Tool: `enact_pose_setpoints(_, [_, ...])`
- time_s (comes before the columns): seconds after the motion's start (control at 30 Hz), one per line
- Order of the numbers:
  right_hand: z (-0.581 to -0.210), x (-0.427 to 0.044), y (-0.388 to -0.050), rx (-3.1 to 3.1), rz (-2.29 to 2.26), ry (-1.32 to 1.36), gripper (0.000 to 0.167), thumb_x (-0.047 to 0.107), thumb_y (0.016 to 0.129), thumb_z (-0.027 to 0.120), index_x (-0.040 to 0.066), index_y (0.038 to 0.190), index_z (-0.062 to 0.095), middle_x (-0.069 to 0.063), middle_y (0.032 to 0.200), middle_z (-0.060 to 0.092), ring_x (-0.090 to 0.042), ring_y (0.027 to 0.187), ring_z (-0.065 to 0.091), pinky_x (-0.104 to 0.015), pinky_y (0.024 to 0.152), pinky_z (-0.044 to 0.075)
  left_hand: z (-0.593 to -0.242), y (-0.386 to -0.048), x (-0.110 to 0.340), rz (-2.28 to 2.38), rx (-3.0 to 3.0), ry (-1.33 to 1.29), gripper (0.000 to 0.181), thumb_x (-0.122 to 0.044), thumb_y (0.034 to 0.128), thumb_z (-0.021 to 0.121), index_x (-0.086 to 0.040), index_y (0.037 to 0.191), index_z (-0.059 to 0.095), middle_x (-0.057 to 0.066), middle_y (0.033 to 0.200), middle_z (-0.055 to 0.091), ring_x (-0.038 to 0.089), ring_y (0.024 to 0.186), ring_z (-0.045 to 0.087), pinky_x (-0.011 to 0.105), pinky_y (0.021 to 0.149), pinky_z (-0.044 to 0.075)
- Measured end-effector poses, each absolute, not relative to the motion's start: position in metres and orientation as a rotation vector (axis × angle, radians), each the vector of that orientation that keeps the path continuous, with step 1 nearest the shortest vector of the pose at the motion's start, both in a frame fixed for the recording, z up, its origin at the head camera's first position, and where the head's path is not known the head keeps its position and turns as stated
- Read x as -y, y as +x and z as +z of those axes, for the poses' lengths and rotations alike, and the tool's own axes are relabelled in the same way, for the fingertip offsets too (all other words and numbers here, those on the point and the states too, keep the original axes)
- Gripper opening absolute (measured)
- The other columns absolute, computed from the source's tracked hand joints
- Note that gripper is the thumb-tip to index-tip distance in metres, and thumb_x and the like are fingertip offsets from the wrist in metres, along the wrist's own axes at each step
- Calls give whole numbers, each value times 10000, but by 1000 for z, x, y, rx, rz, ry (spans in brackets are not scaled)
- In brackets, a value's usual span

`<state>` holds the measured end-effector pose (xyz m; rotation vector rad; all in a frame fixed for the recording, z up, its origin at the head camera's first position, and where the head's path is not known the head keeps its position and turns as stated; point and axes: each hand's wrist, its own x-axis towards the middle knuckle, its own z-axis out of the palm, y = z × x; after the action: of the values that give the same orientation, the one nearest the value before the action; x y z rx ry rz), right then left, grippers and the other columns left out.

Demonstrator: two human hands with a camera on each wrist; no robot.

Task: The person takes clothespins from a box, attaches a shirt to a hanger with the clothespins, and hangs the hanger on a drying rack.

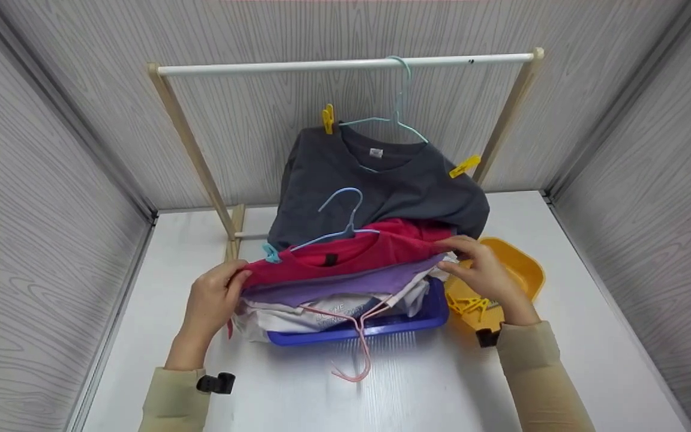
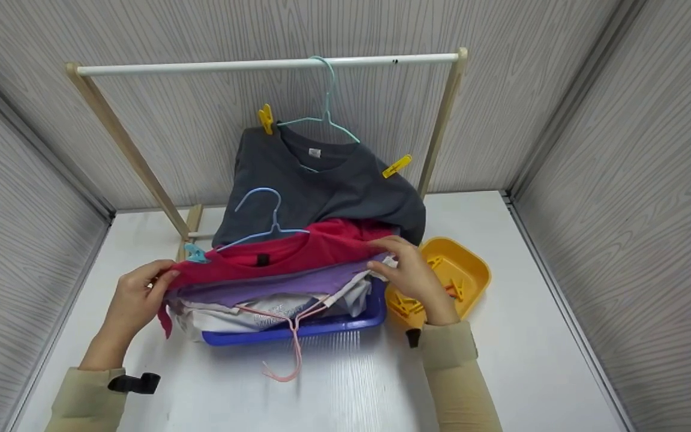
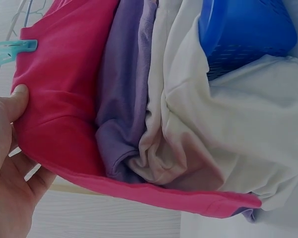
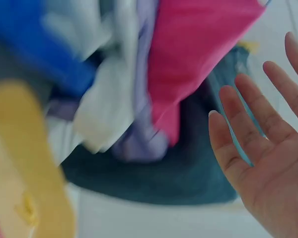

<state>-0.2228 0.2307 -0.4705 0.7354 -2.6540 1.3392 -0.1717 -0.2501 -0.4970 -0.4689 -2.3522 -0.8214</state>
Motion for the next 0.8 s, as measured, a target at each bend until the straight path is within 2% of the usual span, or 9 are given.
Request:
enact_pose_setpoints(0.17, [-486,-263,-231,2809,1338,513,318,101,960,647,-29,1249,627,-185,1201,634,-327,1080,588,-501,906,487,-498,-171,251,-819,2361,-462,141,-67,887,725,6,1006,707,149,961,712,336,921,690,478,796,546])
enact_pose_setpoints(0.4, [-501,-289,-241,2991,1274,415,300,98,971,623,-54,1229,633,-223,1178,641,-408,1066,600,-528,909,498,-498,-171,251,-829,2370,-451,141,-76,889,725,2,1005,706,148,962,712,334,922,689,481,797,544])
enact_pose_setpoints(0.8, [-518,-312,-261,3382,1214,-154,478,263,985,605,-97,1296,556,-284,1228,594,-409,1073,586,-501,904,501,-498,-169,250,-840,2368,-451,155,-61,879,731,13,1013,705,150,978,712,331,941,686,473,822,543])
